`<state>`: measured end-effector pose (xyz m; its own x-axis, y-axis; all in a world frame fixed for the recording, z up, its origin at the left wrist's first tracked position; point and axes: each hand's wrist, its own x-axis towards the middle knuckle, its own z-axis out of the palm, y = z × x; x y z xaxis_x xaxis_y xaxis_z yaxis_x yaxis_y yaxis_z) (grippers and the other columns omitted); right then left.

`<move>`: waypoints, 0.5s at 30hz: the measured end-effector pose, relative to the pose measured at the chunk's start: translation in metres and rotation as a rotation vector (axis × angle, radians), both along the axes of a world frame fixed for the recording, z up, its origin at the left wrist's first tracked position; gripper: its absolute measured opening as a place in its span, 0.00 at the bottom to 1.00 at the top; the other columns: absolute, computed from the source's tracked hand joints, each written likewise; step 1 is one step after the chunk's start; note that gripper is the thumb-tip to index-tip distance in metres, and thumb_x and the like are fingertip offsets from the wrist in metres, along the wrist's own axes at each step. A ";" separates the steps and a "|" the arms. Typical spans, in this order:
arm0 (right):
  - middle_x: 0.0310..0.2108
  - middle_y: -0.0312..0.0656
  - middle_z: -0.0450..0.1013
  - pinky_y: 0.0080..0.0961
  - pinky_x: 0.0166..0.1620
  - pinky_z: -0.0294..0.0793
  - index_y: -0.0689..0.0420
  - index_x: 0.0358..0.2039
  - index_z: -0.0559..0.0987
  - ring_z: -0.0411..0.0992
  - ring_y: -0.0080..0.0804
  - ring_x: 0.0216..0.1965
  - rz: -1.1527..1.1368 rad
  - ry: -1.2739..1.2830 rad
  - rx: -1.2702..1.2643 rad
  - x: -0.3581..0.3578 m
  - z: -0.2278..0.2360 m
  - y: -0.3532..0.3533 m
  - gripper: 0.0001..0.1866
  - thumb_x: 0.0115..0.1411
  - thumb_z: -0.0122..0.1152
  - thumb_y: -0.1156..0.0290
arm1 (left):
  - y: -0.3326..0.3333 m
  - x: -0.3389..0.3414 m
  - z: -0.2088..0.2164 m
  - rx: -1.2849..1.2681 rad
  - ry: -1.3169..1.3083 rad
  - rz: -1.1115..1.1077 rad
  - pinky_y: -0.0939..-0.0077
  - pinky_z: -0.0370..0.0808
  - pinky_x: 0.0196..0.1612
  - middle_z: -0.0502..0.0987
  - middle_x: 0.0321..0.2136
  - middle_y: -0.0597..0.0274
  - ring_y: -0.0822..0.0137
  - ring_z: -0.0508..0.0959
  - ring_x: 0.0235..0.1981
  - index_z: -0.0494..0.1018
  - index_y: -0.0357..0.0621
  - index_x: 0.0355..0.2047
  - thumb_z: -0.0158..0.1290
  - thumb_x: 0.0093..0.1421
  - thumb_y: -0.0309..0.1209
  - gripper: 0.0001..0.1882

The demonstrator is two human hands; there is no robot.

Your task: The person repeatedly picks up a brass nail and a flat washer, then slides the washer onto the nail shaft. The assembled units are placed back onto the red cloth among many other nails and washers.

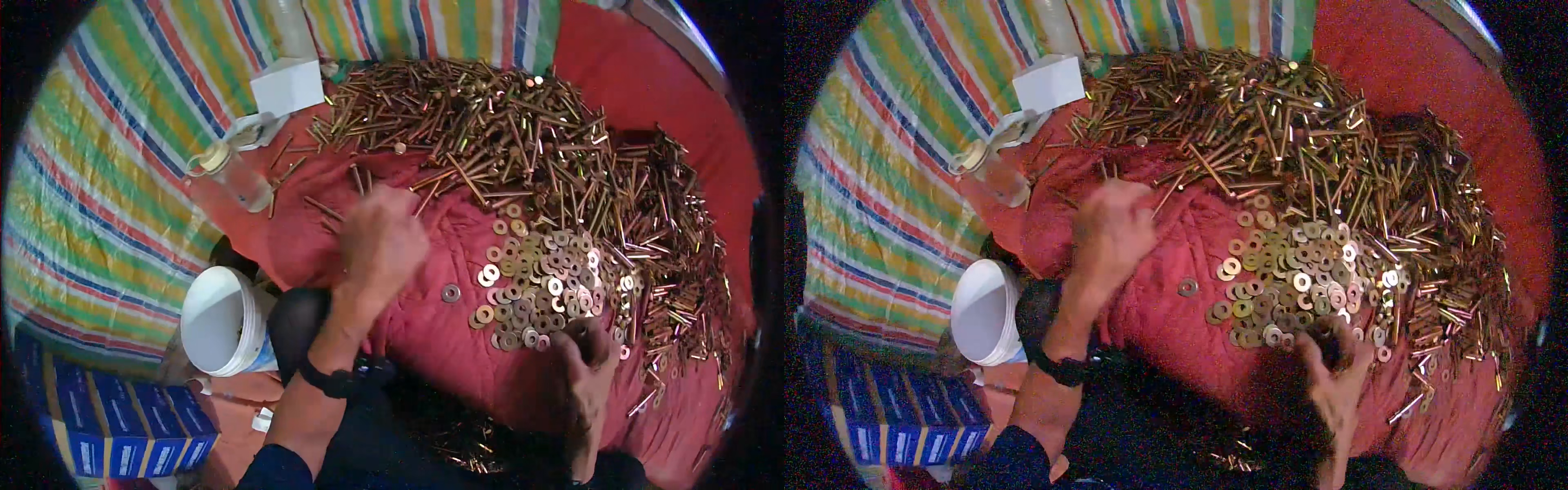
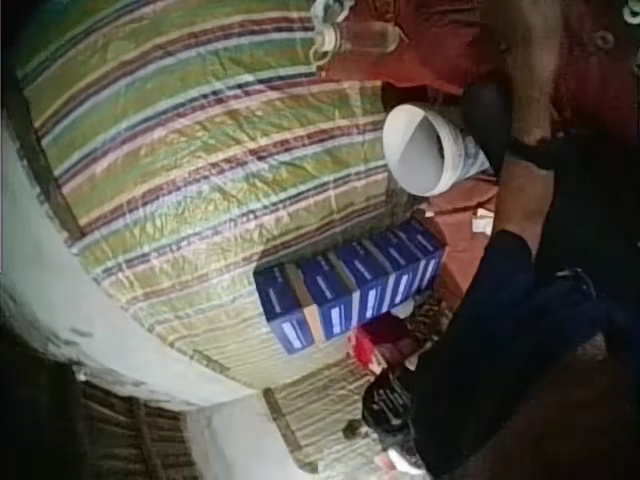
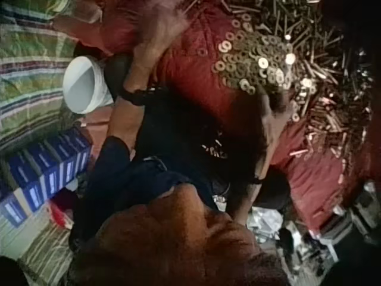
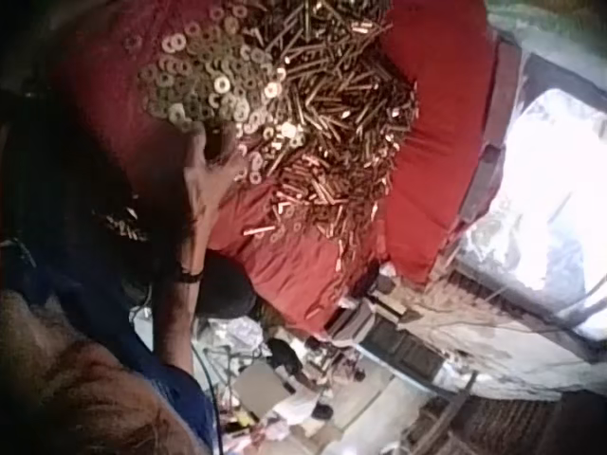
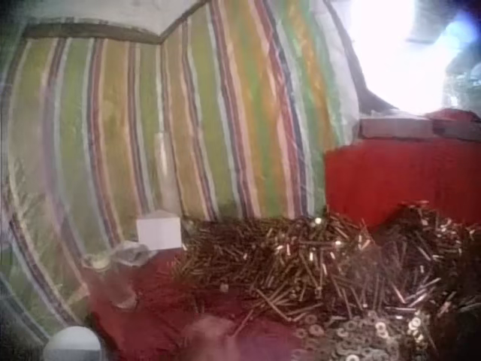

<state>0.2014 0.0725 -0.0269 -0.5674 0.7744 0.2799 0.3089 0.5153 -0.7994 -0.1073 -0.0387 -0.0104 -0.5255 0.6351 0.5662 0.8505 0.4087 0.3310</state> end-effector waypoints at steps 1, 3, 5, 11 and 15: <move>0.38 0.43 0.79 0.30 0.44 0.77 0.66 0.40 0.80 0.78 0.35 0.40 -0.099 -0.124 -0.427 0.002 0.002 -0.006 0.08 0.64 0.66 0.75 | -0.012 -0.012 0.006 -0.077 0.012 0.160 0.53 0.78 0.51 0.83 0.39 0.45 0.43 0.83 0.43 0.80 0.38 0.48 0.60 0.55 0.32 0.20; 0.24 0.44 0.77 0.30 0.31 0.72 0.62 0.33 0.82 0.75 0.34 0.26 -0.065 -0.065 -0.193 -0.001 0.002 -0.012 0.09 0.57 0.69 0.69 | -0.033 -0.035 0.015 -0.219 -0.076 0.362 0.50 0.77 0.53 0.83 0.41 0.42 0.41 0.82 0.45 0.76 0.38 0.55 0.62 0.55 0.37 0.28; 0.26 0.48 0.79 0.32 0.33 0.75 0.61 0.34 0.83 0.78 0.37 0.27 -0.040 -0.142 -0.033 -0.004 0.002 -0.016 0.10 0.57 0.71 0.67 | -0.046 -0.054 0.017 -0.361 -0.291 0.451 0.48 0.75 0.55 0.82 0.43 0.39 0.38 0.81 0.48 0.72 0.38 0.60 0.63 0.54 0.41 0.35; 0.27 0.47 0.80 0.34 0.35 0.78 0.60 0.37 0.84 0.80 0.40 0.29 -0.046 -0.272 0.160 -0.005 -0.009 -0.012 0.11 0.58 0.73 0.68 | -0.030 -0.066 -0.013 -0.284 -0.232 0.075 0.47 0.77 0.52 0.82 0.42 0.38 0.35 0.81 0.46 0.72 0.35 0.56 0.61 0.50 0.31 0.31; 0.31 0.47 0.81 0.34 0.34 0.77 0.56 0.39 0.85 0.80 0.40 0.29 -0.035 -0.211 0.275 -0.005 -0.025 -0.009 0.10 0.58 0.72 0.69 | -0.013 -0.051 -0.025 -0.211 -0.264 -0.064 0.43 0.77 0.45 0.82 0.36 0.37 0.35 0.81 0.41 0.75 0.36 0.45 0.53 0.51 0.21 0.18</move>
<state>0.1966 0.0639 -0.0515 -0.6092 0.7065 0.3602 0.4742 0.6886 -0.5486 -0.1587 -0.0520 -0.0349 -0.5917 0.7601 0.2686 0.7730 0.4404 0.4566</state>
